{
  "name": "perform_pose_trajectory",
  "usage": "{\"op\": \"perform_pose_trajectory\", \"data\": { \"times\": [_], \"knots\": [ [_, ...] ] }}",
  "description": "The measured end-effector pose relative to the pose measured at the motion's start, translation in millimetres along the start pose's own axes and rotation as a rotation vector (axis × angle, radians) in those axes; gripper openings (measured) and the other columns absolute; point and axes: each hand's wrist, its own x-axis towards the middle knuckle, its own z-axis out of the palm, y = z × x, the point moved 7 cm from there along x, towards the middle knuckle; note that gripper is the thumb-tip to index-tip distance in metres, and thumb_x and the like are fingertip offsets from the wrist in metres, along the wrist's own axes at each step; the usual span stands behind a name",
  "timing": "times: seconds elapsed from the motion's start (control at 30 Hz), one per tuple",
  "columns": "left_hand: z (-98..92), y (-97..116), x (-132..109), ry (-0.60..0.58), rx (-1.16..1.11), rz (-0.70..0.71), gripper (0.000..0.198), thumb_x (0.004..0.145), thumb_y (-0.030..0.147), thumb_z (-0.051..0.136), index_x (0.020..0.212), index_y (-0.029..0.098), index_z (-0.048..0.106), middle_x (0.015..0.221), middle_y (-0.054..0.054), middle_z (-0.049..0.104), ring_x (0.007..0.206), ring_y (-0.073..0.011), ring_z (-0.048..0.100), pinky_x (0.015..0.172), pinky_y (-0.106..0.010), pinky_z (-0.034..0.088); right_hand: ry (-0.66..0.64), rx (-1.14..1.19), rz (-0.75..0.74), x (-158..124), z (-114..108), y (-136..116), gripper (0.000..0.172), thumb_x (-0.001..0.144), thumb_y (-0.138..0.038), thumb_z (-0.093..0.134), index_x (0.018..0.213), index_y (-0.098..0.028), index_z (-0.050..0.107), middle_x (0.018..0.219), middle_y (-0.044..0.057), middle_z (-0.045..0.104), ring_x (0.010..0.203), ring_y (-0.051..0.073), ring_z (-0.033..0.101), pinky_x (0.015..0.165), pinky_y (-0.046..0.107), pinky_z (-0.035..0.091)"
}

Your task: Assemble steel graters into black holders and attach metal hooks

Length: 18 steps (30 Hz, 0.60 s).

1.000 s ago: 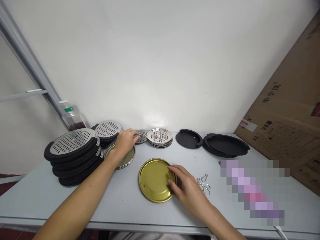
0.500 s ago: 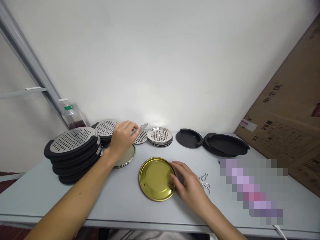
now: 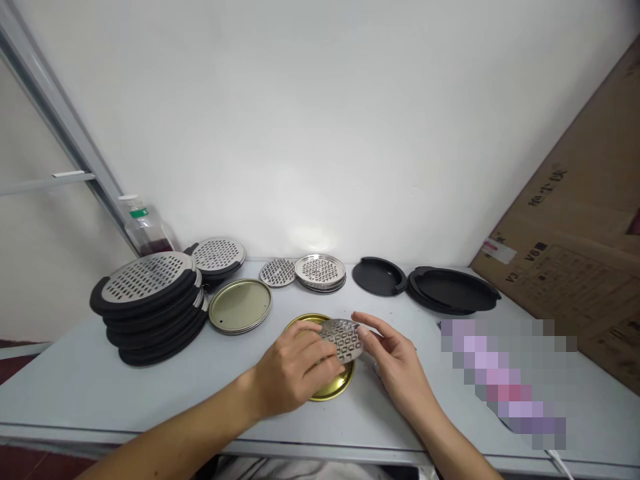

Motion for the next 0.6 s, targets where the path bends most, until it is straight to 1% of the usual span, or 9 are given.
{"op": "perform_pose_trajectory", "data": {
  "times": [0.07,0.13,0.2,0.27,0.3,0.4,0.43,0.47,0.6],
  "knots": [
    [5.9,0,-6,-0.041,-0.038,-0.027,0.008,0.09,0.012,0.063,0.084,0.018,0.063,0.08,0.0,0.071,0.07,-0.0121,0.061,0.088,-0.035,0.053,-0.03,-0.014,-0.003,1,3,1,0.049,0.084,-0.052,0.067,0.117,-0.016,0.067,0.079,0.006,0.074,0.079,0.023,0.068,0.072,0.033,0.054],
    [11.2,-1,-12,-0.078,-0.087,-0.046,0.009,0.09,0.012,0.063,0.084,0.019,0.063,0.082,-0.001,0.07,0.075,-0.0138,0.062,0.086,-0.035,0.053,-0.045,-0.049,-0.013,2,4,3,0.045,0.084,-0.047,0.067,0.116,-0.016,0.068,0.076,0.005,0.073,0.074,0.021,0.067,0.069,0.033,0.054],
    [13.9,-6,-17,-0.105,-0.153,-0.083,0.006,0.089,0.014,0.064,0.086,0.02,0.064,0.088,-0.002,0.07,0.081,-0.0158,0.062,0.085,-0.035,0.053,-0.05,-0.095,-0.027,3,4,7,0.042,0.084,-0.042,0.067,0.117,-0.016,0.067,0.082,0.007,0.073,0.071,0.02,0.065,0.068,0.033,0.054],
    [14.0,-14,-22,-0.131,-0.223,-0.168,0.008,0.087,0.019,0.069,0.093,0.02,0.064,0.098,-0.005,0.068,0.09,-0.0187,0.063,0.087,-0.037,0.053,-0.046,-0.137,-0.055,4,3,10,0.039,0.084,-0.036,0.065,0.118,-0.017,0.067,0.099,0.01,0.074,0.077,0.021,0.067,0.07,0.034,0.055],
    [14.0,-21,-24,-0.156,-0.253,-0.235,0.018,0.084,0.022,0.073,0.098,0.021,0.064,0.105,-0.006,0.067,0.096,-0.0211,0.062,0.089,-0.039,0.053,-0.043,-0.151,-0.077,4,3,10,0.037,0.084,-0.033,0.065,0.117,-0.019,0.068,0.108,0.012,0.072,0.083,0.022,0.068,0.073,0.035,0.056],
    [14.6,-45,-36,-0.253,-0.323,-0.49,0.06,0.069,0.033,0.086,0.122,0.025,0.058,0.129,-0.011,0.057,0.119,-0.0303,0.055,0.1,-0.047,0.05,-0.056,-0.156,-0.146,4,4,10,0.032,0.085,-0.027,0.062,0.116,-0.022,0.069,0.129,0.012,0.064,0.104,0.025,0.066,0.085,0.039,0.056],
    [14.7,-53,-41,-0.272,-0.346,-0.572,0.07,0.068,0.037,0.087,0.129,0.027,0.054,0.134,-0.011,0.054,0.124,-0.0319,0.052,0.103,-0.049,0.048,-0.062,-0.152,-0.162,4,4,9,0.032,0.085,-0.026,0.062,0.116,-0.023,0.069,0.131,0.011,0.062,0.11,0.026,0.064,0.088,0.04,0.056],
    [14.7,-61,-46,-0.276,-0.371,-0.646,0.072,0.07,0.039,0.085,0.133,0.028,0.051,0.137,-0.011,0.053,0.126,-0.032,0.051,0.105,-0.05,0.046,-0.067,-0.15,-0.175,4,5,8,0.031,0.086,-0.026,0.061,0.116,-0.024,0.069,0.132,0.011,0.061,0.114,0.026,0.063,0.091,0.041,0.055],
    [19.9,-86,-64,-0.219,-0.487,-0.87,0.047,0.091,0.033,0.065,0.135,0.027,0.052,0.132,-0.009,0.061,0.123,-0.0258,0.057,0.107,-0.046,0.047,-0.076,-0.159,-0.217,1,13,0,0.031,0.087,-0.024,0.06,0.117,-0.026,0.068,0.133,0.009,0.059,0.121,0.025,0.058,0.096,0.04,0.054]
  ]
}}
